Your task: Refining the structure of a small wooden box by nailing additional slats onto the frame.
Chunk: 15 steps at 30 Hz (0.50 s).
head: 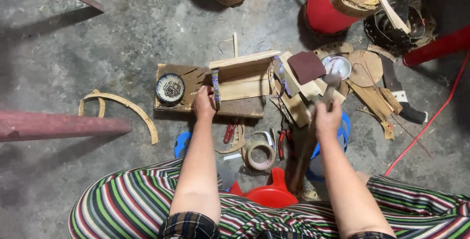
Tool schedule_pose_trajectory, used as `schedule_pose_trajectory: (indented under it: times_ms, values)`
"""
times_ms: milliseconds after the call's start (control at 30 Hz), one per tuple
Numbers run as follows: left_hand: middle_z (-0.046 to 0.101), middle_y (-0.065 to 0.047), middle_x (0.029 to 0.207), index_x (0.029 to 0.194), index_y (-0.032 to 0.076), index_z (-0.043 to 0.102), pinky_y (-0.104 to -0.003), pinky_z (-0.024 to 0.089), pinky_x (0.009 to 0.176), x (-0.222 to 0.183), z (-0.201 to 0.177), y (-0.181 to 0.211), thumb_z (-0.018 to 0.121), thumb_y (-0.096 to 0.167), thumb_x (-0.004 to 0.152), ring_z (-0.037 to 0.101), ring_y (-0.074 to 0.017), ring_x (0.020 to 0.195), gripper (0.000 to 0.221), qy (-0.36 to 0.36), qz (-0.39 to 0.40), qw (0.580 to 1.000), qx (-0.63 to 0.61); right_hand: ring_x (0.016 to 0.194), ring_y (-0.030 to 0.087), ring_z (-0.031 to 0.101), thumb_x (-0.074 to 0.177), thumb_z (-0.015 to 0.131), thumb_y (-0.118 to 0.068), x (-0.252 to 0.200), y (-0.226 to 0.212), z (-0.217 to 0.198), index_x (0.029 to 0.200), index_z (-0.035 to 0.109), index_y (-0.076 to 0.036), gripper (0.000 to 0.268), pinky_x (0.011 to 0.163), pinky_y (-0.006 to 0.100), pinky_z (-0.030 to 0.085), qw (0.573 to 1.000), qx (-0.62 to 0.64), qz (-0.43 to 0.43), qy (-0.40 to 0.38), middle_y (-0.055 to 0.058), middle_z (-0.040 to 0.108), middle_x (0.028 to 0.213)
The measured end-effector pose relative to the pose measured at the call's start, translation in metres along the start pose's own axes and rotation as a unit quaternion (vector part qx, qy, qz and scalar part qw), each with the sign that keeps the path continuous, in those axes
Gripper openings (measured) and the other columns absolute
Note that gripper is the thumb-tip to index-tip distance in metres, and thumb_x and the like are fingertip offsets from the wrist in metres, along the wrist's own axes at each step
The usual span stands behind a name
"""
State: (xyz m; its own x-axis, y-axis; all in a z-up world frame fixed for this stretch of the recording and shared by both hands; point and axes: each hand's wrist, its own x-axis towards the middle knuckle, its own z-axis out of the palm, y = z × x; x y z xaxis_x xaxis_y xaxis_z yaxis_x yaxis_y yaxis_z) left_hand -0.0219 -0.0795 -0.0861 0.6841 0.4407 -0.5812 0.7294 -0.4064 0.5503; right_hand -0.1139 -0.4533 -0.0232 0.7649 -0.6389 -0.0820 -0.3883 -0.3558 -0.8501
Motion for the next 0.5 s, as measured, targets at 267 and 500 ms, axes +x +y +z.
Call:
schedule_pose_trajectory:
  times_ms: [267,500]
  values:
    - [0.069,0.004,0.071,0.08,0.033,0.075,-0.035,0.049,0.087,0.018,0.014,-0.004,0.063,0.044,0.072,0.067,-0.0183,0.089,0.018,-0.017,-0.088,0.987,-0.132,0.043,0.018,0.061,0.08,0.066,-0.005,-0.013,-0.148,-0.007,0.072,0.066,-0.015,0.013,0.053,0.027,0.051,0.978,0.109,-0.036,-0.172,0.006,0.058,0.047]
    - [0.071,0.001,0.077,0.082,0.03,0.074,-0.033,0.049,0.088,0.012,0.013,-0.002,0.062,0.042,0.078,0.066,-0.02,0.091,0.018,-0.001,-0.062,0.992,-0.107,0.057,0.024,0.072,0.088,0.074,-0.023,-0.053,-0.125,0.044,0.111,0.076,-0.009,0.026,0.059,0.039,0.059,0.909,0.024,-0.01,-0.417,0.017,0.075,0.079]
